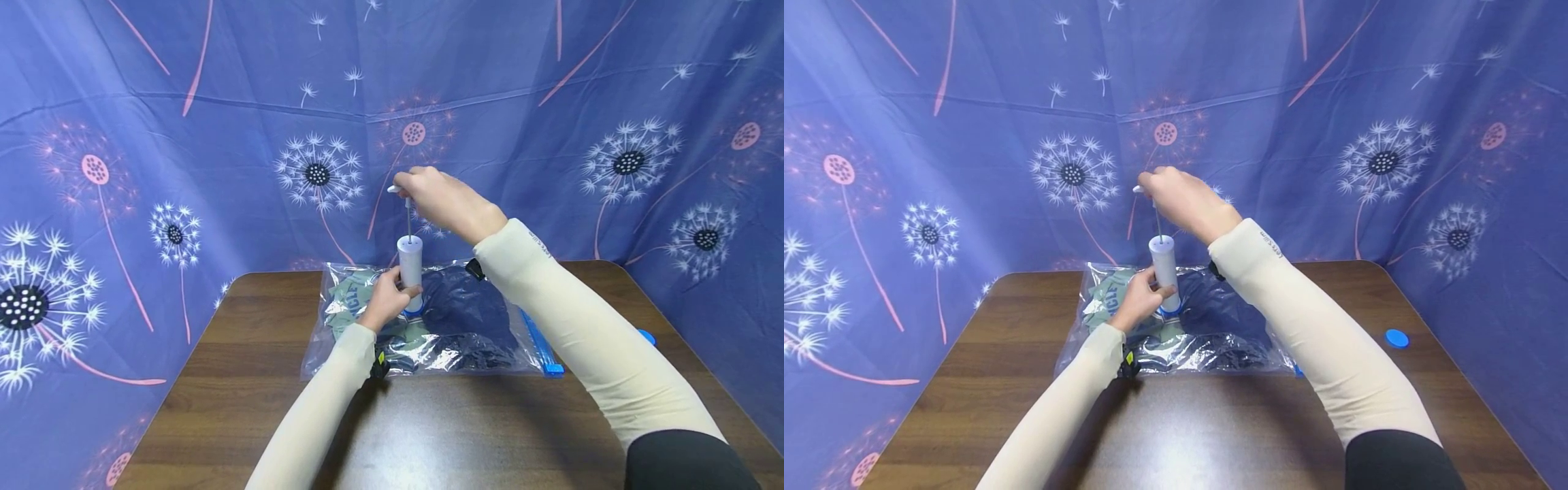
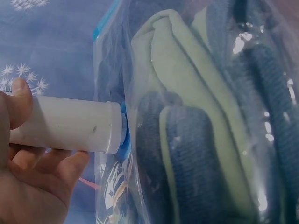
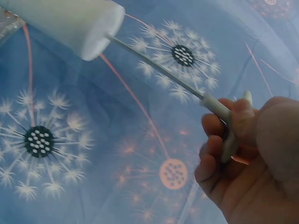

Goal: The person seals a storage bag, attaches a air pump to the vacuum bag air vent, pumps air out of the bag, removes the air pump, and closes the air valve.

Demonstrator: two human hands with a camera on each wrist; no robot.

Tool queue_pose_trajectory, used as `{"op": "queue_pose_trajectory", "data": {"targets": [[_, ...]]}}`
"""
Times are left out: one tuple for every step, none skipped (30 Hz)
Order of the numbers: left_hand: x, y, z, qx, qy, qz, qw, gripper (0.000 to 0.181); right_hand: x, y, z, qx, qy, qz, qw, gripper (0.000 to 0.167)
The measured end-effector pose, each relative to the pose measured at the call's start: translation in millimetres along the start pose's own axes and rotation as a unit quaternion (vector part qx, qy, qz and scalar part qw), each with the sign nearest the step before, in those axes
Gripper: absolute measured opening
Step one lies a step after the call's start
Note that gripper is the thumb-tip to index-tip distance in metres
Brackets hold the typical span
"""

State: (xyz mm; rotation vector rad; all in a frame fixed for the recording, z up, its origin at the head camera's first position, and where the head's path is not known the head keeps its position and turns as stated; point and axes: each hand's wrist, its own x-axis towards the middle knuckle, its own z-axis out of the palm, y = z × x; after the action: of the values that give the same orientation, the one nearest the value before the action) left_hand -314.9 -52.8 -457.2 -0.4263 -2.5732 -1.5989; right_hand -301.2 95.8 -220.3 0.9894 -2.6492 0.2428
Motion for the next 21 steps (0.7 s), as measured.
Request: {"op": "queue_pose_trajectory", "data": {"targets": [[0.2,0.0,0.2,0.002,0.001,0.001,1.0000,0.044,0.9,0,-3,-0.005,0.014,-0.002,0.9999,0.025],[0.6,-0.2,0.3,0.003,0.002,0.002,1.0000,0.044,1.8,-1,-6,-0.009,0.029,-0.004,0.9995,0.025],[0.9,-0.2,0.5,0.004,0.002,0.002,1.0000,0.044,2.5,-1,-8,-0.012,0.043,-0.006,0.9990,0.024],[1.1,0.0,0.6,0.005,0.003,0.002,1.0000,0.044,3.1,-2,-10,-0.014,0.057,-0.009,0.9982,0.024],[1.3,0.1,0.6,0.006,0.003,0.002,1.0000,0.044,3.4,-2,-11,-0.015,0.067,-0.012,0.9976,0.023],[1.4,0.4,0.7,0.007,0.003,0.001,1.0000,0.044,3.4,-2,-12,-0.016,0.074,-0.013,0.9971,0.024],[1.4,0.7,0.7,0.008,0.002,0.000,1.0000,0.044,3.4,-3,-12,-0.017,0.078,-0.014,0.9967,0.023],[1.4,1.0,0.6,0.007,0.001,-0.001,1.0000,0.044,3.3,-3,-12,-0.017,0.079,-0.014,0.9966,0.024],[1.3,1.5,0.4,0.007,0.001,-0.002,1.0000,0.044,3.1,-3,-12,-0.018,0.077,-0.012,0.9968,0.024],[1.3,1.9,0.2,0.007,0.001,-0.002,1.0000,0.044,2.7,-4,-11,-0.018,0.072,-0.010,0.9972,0.024],[1.0,2.3,0.0,0.006,0.000,-0.004,1.0000,0.044,2.2,-4,-9,-0.017,0.065,-0.008,0.9977,0.025],[1.0,2.6,-0.1,0.005,0.000,-0.005,1.0000,0.044,1.6,-4,-7,-0.016,0.057,-0.005,0.9982,0.026],[1.0,2.8,-0.4,0.003,0.000,-0.006,1.0000,0.044,0.9,-4,-5,-0.016,0.050,-0.002,0.9986,0.025],[0.9,3.1,-0.6,0.001,-0.001,-0.007,1.0000,0.044,-0.1,-4,-2,-0.013,0.042,0.002,0.9990,0.026],[0.8,3.3,-0.7,0.000,-0.002,-0.009,1.0000,0.044,-1.0,-3,1,-0.011,0.036,0.004,0.9993,0.027],[0.9,3.1,-0.7,-0.001,-0.003,-0.010,0.9999,0.043,-2.0,-3,5,-0.010,0.029,0.006,0.9995,0.026],[0.9,2.9,-0.8,-0.003,-0.004,-0.011,0.9999,0.043,-2.8,-2,9,-0.007,0.023,0.006,0.9997,0.026],[1.1,2.6,-0.9,-0.002,-0.005,-0.013,0.9999,0.043,-3.5,-2,13,-0.005,0.017,0.007,0.9998,0.025],[1.0,2.4,-1.0,-0.002,-0.006,-0.014,0.9999,0.044,-3.9,-1,17,-0.003,0.009,0.009,0.9999,0.025],[1.0,2.1,-1.0,-0.002,-0.006,-0.016,0.9999,0.044,-4.2,0,21,0.001,-0.001,0.012,0.9999,0.025],[1.1,1.7,-1.1,-0.003,-0.007,-0.017,0.9998,0.044,-4.4,0,25,0.005,-0.011,0.012,0.9998,0.025]]}}
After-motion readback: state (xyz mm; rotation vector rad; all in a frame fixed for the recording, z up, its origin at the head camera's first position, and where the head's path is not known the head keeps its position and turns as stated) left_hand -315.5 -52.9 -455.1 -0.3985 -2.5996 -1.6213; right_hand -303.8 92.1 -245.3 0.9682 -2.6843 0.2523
